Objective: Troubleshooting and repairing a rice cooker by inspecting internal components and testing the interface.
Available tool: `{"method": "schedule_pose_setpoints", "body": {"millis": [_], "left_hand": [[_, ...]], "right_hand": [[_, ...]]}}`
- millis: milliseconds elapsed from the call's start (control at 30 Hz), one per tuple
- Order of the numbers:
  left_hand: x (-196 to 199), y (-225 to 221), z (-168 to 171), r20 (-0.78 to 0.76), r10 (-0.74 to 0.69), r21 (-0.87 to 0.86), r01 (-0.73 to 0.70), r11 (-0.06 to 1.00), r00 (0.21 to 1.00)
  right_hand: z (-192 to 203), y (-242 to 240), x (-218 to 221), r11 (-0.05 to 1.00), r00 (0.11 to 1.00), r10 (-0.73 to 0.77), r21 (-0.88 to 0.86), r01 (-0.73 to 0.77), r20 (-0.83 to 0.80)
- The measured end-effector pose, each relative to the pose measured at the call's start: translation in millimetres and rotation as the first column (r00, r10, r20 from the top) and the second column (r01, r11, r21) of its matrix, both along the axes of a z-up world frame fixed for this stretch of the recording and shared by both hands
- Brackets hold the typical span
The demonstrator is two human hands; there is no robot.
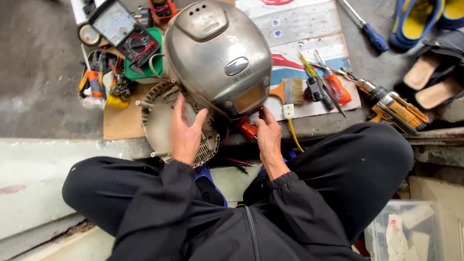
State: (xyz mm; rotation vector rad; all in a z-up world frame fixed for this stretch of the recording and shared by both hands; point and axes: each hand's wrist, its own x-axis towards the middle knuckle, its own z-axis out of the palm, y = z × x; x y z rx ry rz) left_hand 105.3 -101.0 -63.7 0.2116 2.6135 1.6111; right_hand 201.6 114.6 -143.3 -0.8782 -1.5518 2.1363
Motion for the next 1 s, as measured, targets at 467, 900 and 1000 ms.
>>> {"method": "schedule_pose_setpoints", "body": {"millis": [467, 900, 1000], "left_hand": [[112, -36, -223, 0.853, 0.139, 0.491, -0.864, 0.115, 0.503], [86, -38, -131, 0.833, 0.457, 0.284, -0.950, 0.133, 0.313], [80, -42, -129, 0.852, 0.425, 0.282, -0.952, 0.117, 0.305]], "right_hand": [[0, -13, -41, 0.825, 0.981, -0.062, -0.543, 0.154, 0.184], [59, -6, -44, 0.791, 0.991, -0.003, -0.606, 0.086, 0.137], [71, -9, -47, 0.760, 0.994, 0.017, -0.647, 0.055, 0.104]]}}
